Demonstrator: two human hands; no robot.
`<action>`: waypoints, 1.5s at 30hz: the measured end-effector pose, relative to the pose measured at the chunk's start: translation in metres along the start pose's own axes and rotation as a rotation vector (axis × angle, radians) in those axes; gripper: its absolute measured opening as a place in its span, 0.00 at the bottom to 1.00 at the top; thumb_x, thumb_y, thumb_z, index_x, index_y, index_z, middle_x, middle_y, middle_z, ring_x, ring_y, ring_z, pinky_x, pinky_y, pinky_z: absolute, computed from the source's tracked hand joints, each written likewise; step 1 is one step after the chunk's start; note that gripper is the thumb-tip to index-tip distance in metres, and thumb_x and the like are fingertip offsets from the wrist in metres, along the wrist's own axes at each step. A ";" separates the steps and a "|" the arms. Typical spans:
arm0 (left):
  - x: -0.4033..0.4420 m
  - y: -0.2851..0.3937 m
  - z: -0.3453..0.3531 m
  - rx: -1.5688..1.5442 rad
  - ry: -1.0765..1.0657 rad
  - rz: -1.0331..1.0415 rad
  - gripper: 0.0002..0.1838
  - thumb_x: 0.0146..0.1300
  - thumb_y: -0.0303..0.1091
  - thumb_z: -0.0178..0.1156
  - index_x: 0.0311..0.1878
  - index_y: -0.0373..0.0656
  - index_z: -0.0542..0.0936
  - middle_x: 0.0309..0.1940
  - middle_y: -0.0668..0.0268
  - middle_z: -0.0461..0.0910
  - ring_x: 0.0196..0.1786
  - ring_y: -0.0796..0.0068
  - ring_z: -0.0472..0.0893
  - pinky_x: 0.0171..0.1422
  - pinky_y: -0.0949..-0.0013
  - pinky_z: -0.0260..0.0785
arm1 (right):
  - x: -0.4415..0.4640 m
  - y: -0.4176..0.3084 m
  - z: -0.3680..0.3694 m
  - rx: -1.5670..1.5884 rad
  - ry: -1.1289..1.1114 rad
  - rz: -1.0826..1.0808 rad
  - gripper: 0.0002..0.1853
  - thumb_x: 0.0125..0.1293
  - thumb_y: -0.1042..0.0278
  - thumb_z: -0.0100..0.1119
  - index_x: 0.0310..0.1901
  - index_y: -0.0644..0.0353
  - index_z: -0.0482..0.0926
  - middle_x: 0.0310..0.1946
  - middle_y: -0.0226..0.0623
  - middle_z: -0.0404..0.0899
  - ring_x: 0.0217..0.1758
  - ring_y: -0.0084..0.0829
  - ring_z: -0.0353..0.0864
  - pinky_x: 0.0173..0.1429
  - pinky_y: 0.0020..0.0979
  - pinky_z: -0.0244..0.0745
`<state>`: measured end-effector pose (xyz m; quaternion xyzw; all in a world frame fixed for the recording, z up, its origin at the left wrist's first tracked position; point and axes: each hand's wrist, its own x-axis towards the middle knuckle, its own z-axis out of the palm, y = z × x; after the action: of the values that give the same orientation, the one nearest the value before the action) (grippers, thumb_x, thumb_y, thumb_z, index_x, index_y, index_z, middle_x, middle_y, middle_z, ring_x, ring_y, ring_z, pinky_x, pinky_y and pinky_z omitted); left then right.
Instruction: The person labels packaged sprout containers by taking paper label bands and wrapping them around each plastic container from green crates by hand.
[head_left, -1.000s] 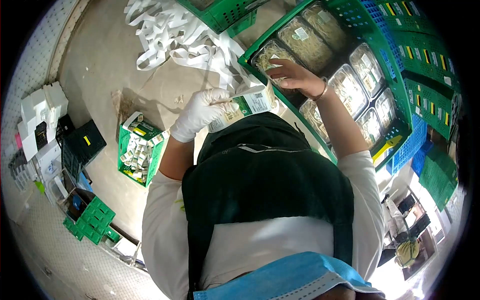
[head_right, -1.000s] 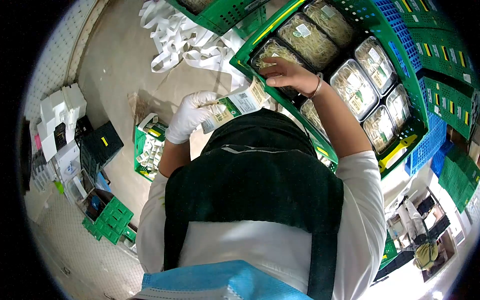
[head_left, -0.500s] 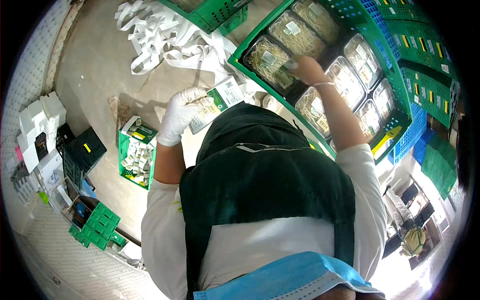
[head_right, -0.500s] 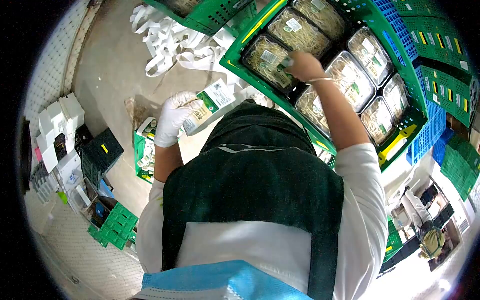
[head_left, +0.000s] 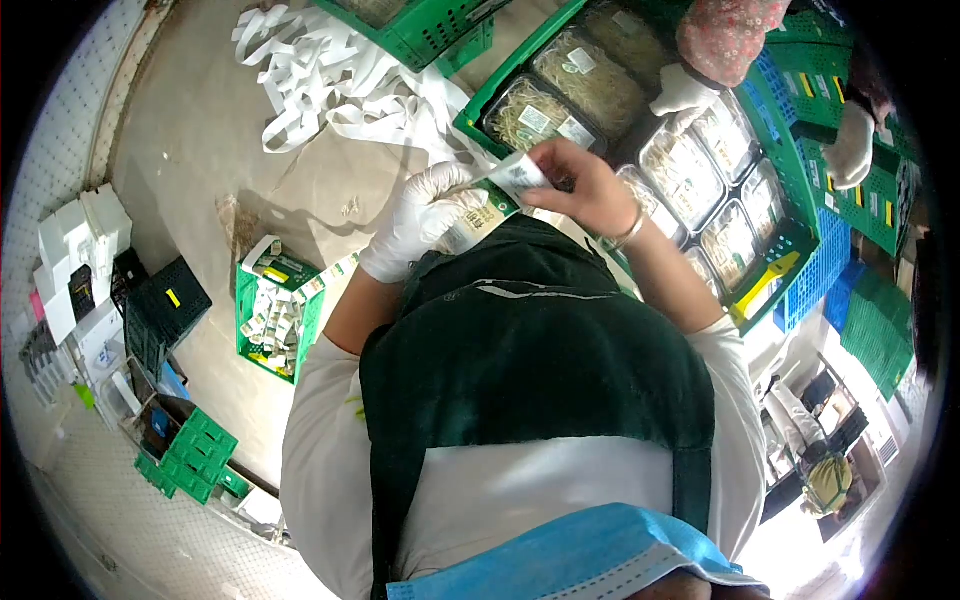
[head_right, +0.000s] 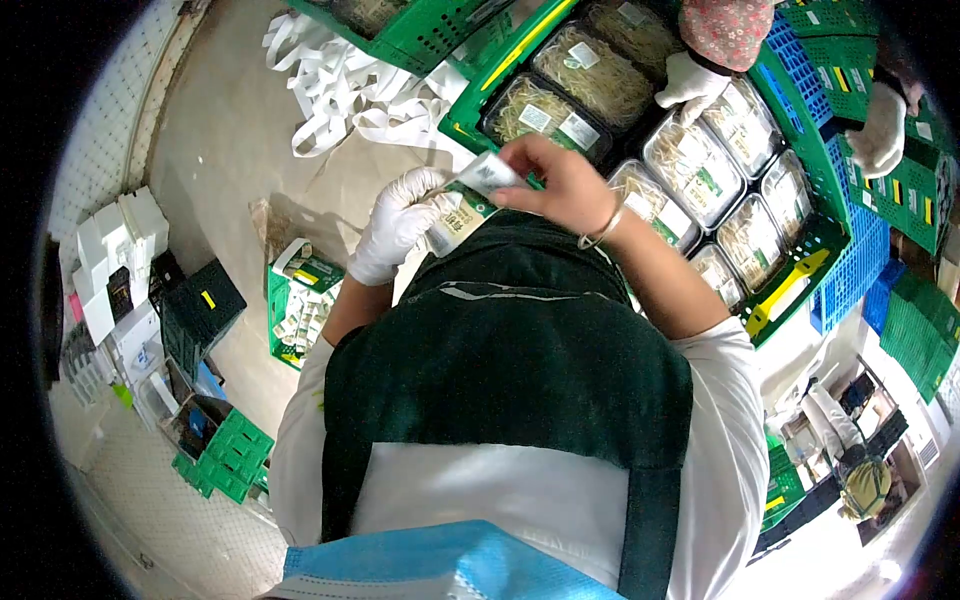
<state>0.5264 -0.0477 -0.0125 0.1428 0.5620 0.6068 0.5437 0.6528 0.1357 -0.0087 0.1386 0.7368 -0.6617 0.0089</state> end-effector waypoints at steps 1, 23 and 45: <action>0.001 0.008 -0.002 0.306 -0.084 -0.015 0.12 0.56 0.23 0.53 0.45 0.36 0.72 0.38 0.66 0.75 0.43 0.80 0.73 0.47 0.76 0.65 | -0.004 -0.008 0.005 -0.106 0.012 0.009 0.12 0.51 0.68 0.61 0.36 0.63 0.73 0.27 0.36 0.74 0.30 0.26 0.73 0.36 0.25 0.69; 0.017 0.015 0.031 -0.072 0.036 0.053 0.15 0.55 0.17 0.45 0.46 0.33 0.73 0.41 0.63 0.76 0.44 0.76 0.74 0.50 0.76 0.65 | 0.009 0.023 -0.020 0.094 -0.051 0.189 0.17 0.55 0.61 0.58 0.41 0.65 0.72 0.33 0.33 0.75 0.37 0.20 0.72 0.41 0.23 0.68; 0.037 0.007 0.047 0.228 -0.113 0.233 0.35 0.55 0.24 0.55 0.63 0.36 0.50 0.63 0.59 0.52 0.62 0.74 0.57 0.62 0.73 0.51 | -0.010 -0.019 -0.018 -0.283 0.030 0.127 0.11 0.47 0.68 0.62 0.33 0.62 0.75 0.22 0.43 0.74 0.24 0.38 0.74 0.30 0.31 0.69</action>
<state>0.5466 0.0093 -0.0075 0.3016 0.5751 0.5890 0.4809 0.6617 0.1499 0.0140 0.1922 0.8125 -0.5471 0.0593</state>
